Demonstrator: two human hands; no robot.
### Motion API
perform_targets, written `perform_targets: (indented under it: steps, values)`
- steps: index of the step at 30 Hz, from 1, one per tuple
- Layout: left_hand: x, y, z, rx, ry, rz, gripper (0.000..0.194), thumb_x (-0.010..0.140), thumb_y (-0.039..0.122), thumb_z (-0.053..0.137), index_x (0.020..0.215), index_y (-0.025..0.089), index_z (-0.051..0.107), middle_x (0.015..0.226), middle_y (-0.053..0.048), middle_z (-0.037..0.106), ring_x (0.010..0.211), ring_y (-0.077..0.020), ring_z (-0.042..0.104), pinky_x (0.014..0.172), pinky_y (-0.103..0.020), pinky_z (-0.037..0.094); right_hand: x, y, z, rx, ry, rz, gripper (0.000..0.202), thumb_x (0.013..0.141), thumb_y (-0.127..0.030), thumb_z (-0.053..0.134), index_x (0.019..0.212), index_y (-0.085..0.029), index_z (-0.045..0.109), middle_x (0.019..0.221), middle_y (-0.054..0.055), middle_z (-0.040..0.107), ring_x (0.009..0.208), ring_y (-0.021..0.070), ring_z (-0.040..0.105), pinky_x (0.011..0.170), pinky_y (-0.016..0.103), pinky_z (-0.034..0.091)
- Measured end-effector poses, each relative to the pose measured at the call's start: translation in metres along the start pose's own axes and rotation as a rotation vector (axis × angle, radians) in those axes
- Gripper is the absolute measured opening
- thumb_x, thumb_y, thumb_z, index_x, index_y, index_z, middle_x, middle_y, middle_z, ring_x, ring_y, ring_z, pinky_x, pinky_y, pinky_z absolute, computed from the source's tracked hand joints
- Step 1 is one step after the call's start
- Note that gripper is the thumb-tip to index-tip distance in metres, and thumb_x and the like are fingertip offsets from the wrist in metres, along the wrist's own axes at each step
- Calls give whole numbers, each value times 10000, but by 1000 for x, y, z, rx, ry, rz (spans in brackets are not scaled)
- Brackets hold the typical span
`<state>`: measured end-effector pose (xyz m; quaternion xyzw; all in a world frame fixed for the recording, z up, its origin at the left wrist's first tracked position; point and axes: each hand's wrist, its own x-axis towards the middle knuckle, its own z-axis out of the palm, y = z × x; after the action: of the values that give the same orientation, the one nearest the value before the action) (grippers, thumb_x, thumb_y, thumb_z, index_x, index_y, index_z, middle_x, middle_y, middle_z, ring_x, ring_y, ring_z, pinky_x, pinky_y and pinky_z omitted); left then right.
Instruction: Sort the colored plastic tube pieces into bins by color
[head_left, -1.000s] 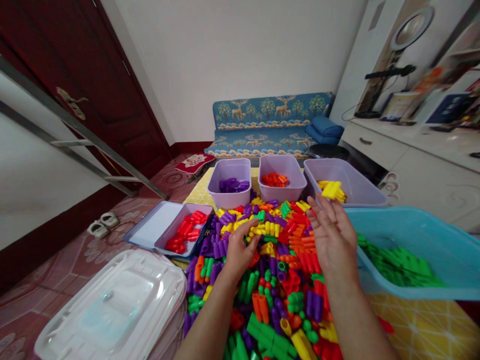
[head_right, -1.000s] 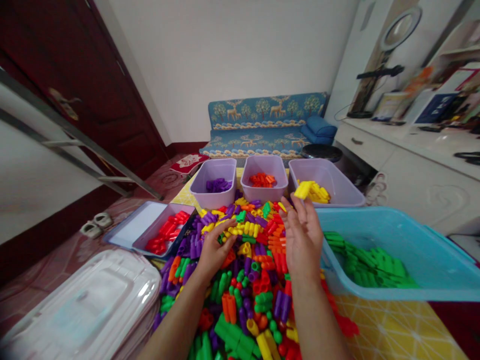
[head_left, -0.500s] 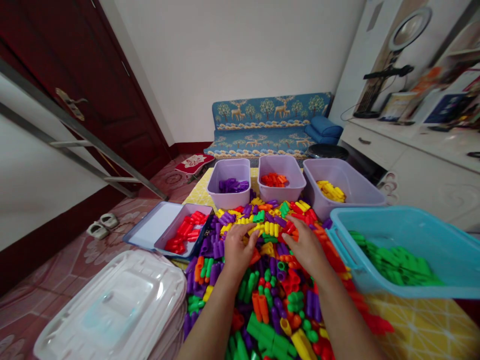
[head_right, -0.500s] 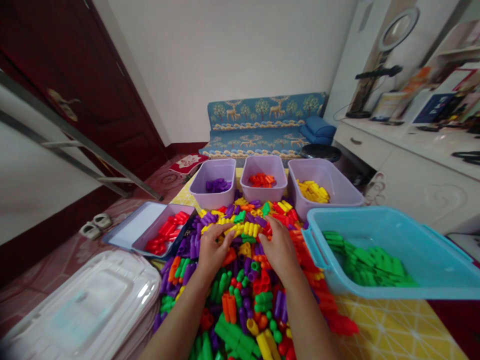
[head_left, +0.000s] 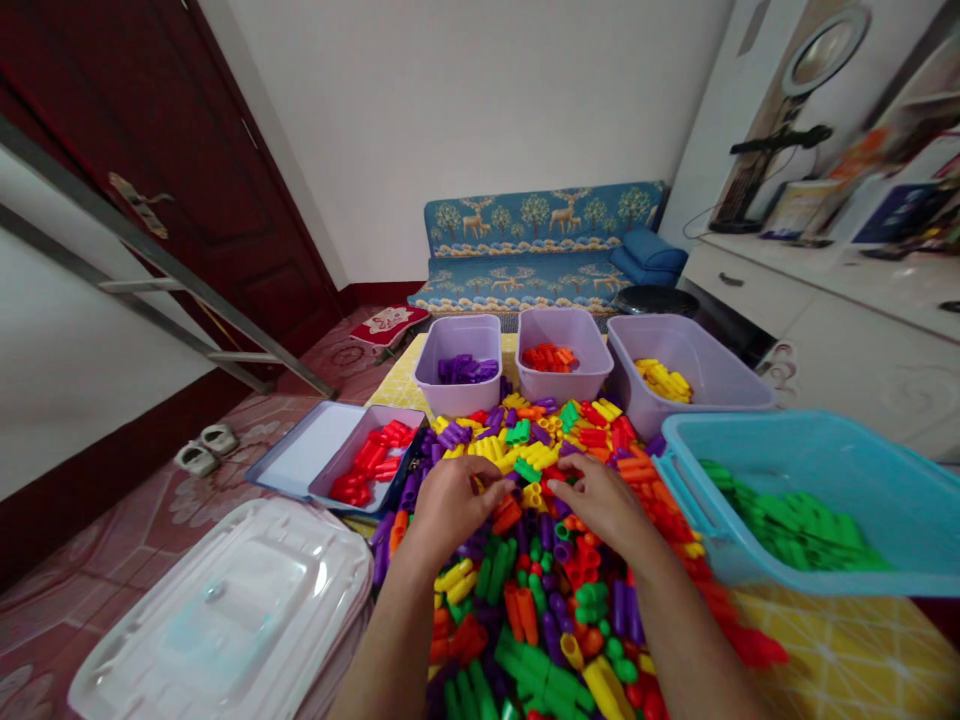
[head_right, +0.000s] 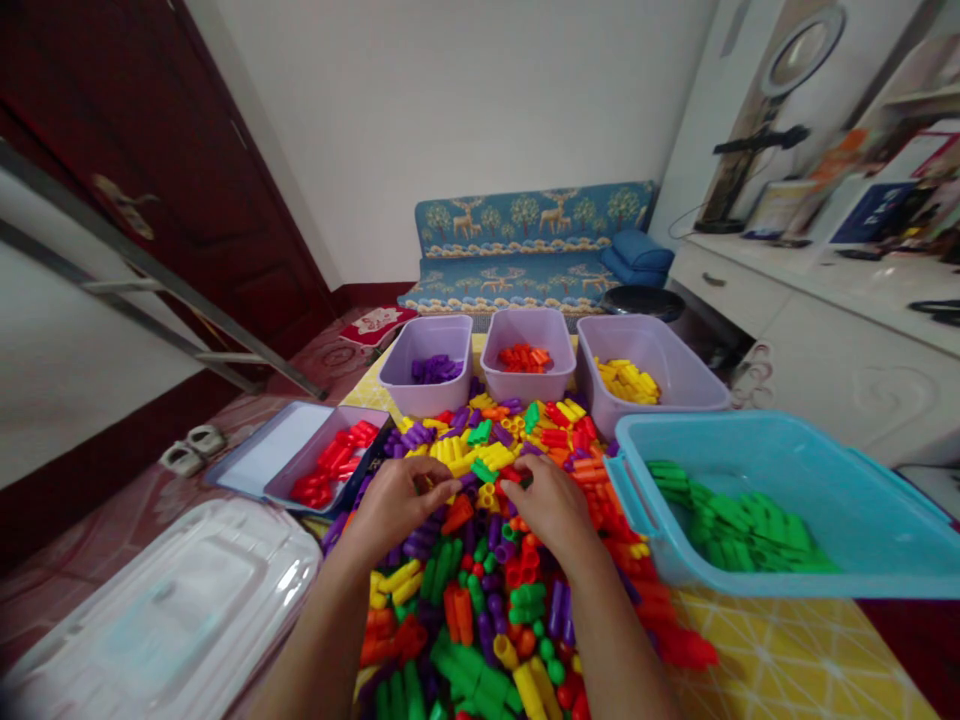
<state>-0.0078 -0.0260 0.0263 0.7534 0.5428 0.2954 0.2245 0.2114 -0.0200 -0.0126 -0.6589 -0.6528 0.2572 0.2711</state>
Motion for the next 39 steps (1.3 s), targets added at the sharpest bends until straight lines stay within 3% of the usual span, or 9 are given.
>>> perform_targets:
  steps: [3,6,10,14,17,21,25,33,39]
  values:
    - [-7,3,-7,104,-194,80,267,669,292,744,933,250,742,811,-30,719,624,-169,605,548,-234,377,-3,-3,0,21,-24,11,420,710,-414,688,1087,-229,673,899,56,717,700,196,644,617,296,476]
    - [-9,6,-2,179,-198,102,414,642,216,738,1053,262,716,957,-61,709,755,-208,639,637,-257,425,-4,-4,2,62,-44,-2,547,677,-340,712,1203,-220,626,886,52,718,713,203,648,641,306,486]
    - [-6,7,10,95,-177,85,356,670,202,691,1022,234,727,864,-63,704,725,-203,634,649,-264,452,-3,-1,7,194,-100,-55,493,706,-241,649,1195,-187,617,930,54,720,714,183,652,681,310,512]
    - [0,-1,24,-177,-169,35,334,695,159,616,1009,196,721,817,-49,707,685,-178,628,642,-262,482,0,-2,9,377,-109,-115,453,715,-195,620,1168,-184,612,1055,61,706,904,198,669,816,332,524]
    - [6,-8,36,-534,-101,-56,359,725,144,571,1063,171,686,949,-69,721,808,-181,660,706,-266,513,-1,-10,5,524,-140,-113,405,721,-204,619,1126,-199,619,1078,46,701,972,203,664,848,334,530]
    - [12,-10,44,-922,-54,-155,418,713,281,687,1109,150,652,1076,-111,705,780,-171,665,663,-260,534,-5,-23,-5,651,-162,-86,374,740,-255,626,1109,-196,612,1010,38,711,896,197,677,785,331,554]
    - [13,-5,44,-1055,-74,-193,549,653,384,780,1134,163,636,1073,-116,706,727,-160,662,647,-274,550,-7,-29,-10,708,-138,-75,369,731,-272,647,1092,-205,617,1042,36,705,915,195,670,822,349,550]
    - [11,-1,39,-943,-51,-158,521,726,430,727,1169,169,638,1201,-130,659,850,-201,669,687,-284,547,-7,-26,-8,699,-65,-76,323,745,-371,672,1011,-190,647,951,40,713,872,202,668,780,351,557]
    - [8,0,46,-796,-51,-51,427,770,374,705,1146,177,663,1171,-105,677,1033,-250,639,893,-359,516,-6,-26,-6,527,-15,-145,217,769,-355,652,902,-193,709,896,43,722,877,221,670,833,380,533]
